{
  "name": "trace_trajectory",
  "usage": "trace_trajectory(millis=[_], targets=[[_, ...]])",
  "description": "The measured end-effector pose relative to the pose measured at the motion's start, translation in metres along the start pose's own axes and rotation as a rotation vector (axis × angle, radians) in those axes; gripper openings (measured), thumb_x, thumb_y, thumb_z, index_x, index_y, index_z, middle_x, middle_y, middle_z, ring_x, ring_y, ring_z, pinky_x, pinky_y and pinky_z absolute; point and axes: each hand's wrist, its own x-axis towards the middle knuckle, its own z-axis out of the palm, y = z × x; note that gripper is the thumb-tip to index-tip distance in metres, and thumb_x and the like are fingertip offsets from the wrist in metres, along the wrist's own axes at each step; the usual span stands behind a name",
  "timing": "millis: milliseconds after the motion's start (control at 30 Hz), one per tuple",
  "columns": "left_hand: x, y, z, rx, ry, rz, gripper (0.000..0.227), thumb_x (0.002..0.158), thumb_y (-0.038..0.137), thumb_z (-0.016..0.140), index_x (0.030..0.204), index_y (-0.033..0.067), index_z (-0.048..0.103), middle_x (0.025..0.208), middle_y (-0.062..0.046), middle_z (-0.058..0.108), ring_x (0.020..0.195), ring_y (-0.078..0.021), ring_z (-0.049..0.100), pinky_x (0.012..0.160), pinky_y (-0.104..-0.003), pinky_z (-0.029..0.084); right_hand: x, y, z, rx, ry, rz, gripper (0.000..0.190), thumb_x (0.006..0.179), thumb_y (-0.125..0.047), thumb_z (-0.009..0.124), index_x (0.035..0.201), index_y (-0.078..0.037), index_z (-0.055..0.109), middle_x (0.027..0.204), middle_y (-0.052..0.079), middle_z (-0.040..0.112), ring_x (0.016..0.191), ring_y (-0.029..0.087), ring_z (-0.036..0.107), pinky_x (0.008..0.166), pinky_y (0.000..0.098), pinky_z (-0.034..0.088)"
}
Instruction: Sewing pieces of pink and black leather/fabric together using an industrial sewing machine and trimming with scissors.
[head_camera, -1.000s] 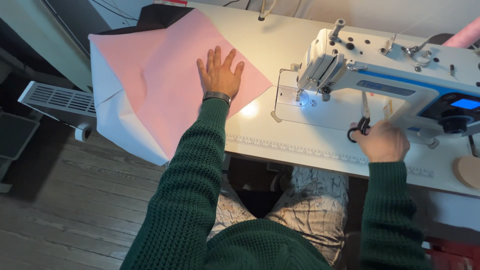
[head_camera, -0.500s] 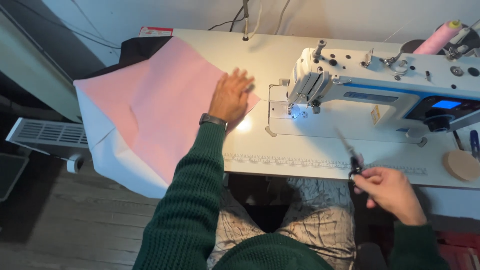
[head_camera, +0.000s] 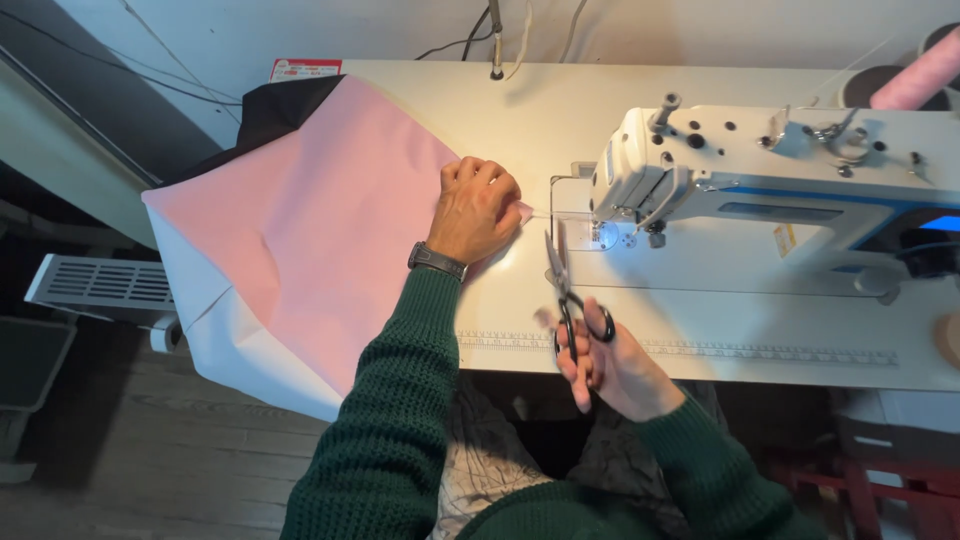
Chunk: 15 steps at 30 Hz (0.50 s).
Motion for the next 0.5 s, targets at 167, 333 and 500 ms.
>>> trace_trajectory(millis=[167, 333, 500], targets=[[0.001, 0.007, -0.010, 0.010, 0.054, 0.014, 0.008, 0.084, 0.030, 0.065, 0.090, 0.0249, 0.064, 0.083, 0.003, 0.058, 0.103, -0.0185, 0.054, 0.097, -0.042, 0.028, 0.021, -0.019, 0.010, 0.068, -0.003, -0.007, 0.073, 0.096, -0.072, 0.051, 0.094, 0.001, 0.057, 0.059, 0.018, 0.061, 0.037, 0.027, 0.066, 0.033, 0.0369, 0.054], [0.002, 0.010, -0.013, 0.012, 0.108, 0.075, 0.005, 0.086, 0.029, 0.068, 0.088, 0.0254, 0.067, 0.081, 0.002, 0.056, 0.100, -0.0184, 0.053, 0.098, -0.042, 0.027, 0.029, -0.026, 0.023, 0.113, 0.047, -0.046, 0.063, 0.100, -0.060, 0.057, 0.091, 0.002, 0.058, 0.057, 0.019, 0.062, 0.036, 0.026, 0.065, 0.032, 0.0366, 0.053], [0.001, 0.014, -0.014, 0.048, 0.123, 0.104, 0.006, 0.084, 0.029, 0.071, 0.084, 0.0254, 0.067, 0.079, 0.002, 0.056, 0.098, -0.0177, 0.053, 0.099, -0.042, 0.026, 0.039, -0.020, 0.032, 0.140, 0.099, -0.078, 0.061, 0.099, -0.058, 0.060, 0.091, 0.003, 0.058, 0.057, 0.019, 0.061, 0.034, 0.024, 0.063, 0.032, 0.0354, 0.052]])
